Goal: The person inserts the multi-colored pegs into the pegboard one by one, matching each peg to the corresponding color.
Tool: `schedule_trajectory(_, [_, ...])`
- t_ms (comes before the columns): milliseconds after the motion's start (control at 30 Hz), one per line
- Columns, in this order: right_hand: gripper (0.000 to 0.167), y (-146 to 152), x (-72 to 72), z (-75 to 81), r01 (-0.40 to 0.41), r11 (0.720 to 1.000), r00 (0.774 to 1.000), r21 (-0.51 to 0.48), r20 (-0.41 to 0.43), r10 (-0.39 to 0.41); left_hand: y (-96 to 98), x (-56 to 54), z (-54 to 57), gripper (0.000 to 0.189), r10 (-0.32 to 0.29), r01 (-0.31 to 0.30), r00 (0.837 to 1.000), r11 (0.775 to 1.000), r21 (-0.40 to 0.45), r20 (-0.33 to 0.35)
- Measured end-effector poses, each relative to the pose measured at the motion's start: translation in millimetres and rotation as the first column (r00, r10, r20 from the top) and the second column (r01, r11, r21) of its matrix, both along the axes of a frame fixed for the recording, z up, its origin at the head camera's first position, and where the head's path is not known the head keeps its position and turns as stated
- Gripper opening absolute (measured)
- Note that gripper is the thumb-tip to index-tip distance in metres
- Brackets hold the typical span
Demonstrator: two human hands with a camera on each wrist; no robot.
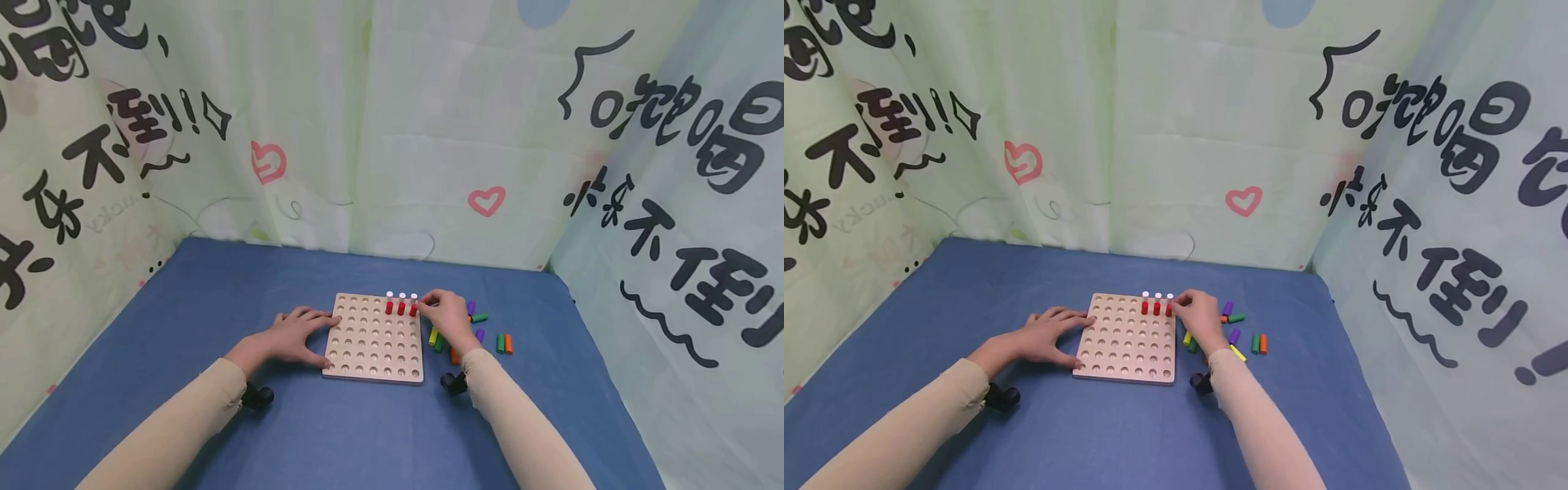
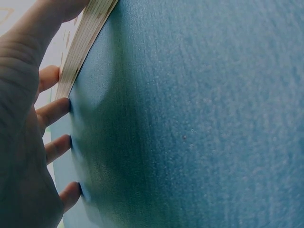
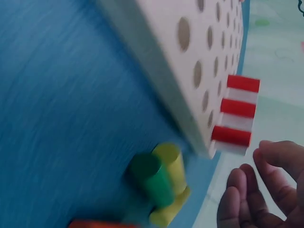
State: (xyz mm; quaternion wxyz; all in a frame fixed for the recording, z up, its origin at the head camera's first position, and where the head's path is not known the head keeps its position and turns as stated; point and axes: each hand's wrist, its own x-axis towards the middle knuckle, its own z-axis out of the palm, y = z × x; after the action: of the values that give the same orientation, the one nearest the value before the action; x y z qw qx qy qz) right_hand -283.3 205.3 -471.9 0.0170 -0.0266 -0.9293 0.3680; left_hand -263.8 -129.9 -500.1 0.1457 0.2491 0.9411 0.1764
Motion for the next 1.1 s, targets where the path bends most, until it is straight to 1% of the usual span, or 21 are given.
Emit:
schedule_trajectory(200, [0.017, 19.9, 7.2, -5.1, -0.001, 0.999, 0.999, 0.053, 0.044, -0.001, 0.6, -0.4, 0.5, 0.096, 0.001, -0.001, 1.000, 1.000, -0.006, 0.002])
schedule_trajectory(367, [0.015, 31.3, 9.0, -10.4, 0.018, 0.996, 0.998, 0.085, 0.060, -0.023, 0.6, 0.3, 1.7, 0.095, 0.002, -0.002, 1.000, 1.000, -0.003, 0.002])
schedule_trajectory(500, [0.014, 34.6, 9.3, -12.9, 0.021, 0.996, 0.996, 0.086, 0.080, -0.028, 0.6, 0.9, 2.8, 0.095, 0.004, -0.004, 1.000, 1.000, 0.000, 0.012])
schedule_trajectory(667, [0.017, 35.9, 10.7, -15.2, 0.021, 0.997, 0.996, 0.076, 0.087, -0.028, 1.8, 0.9, 1.4, 0.094, -0.005, 0.005, 1.000, 1.000, 0.002, 0.011])
schedule_trajectory(800, [0.021, 37.6, 11.9, -17.4, 0.012, 0.996, 0.995, 0.088, 0.094, -0.021, 1.2, 0.8, -0.5, 0.095, -0.002, 0.002, 1.000, 1.000, -0.002, 0.006])
schedule_trajectory(1000, [0.042, 38.7, 11.3, -21.1, -0.015, 0.989, 0.995, 0.149, 0.104, -0.001, 0.7, -0.1, -2.3, 0.096, 0.002, -0.002, 1.000, 1.000, 0.001, -0.006])
schedule_trajectory(1100, [0.042, 37.4, 10.8, -21.1, -0.030, 0.984, 0.993, 0.174, 0.116, 0.009, 0.5, -0.8, -2.7, 0.096, 0.006, -0.006, 1.000, 1.000, 0.004, -0.004])
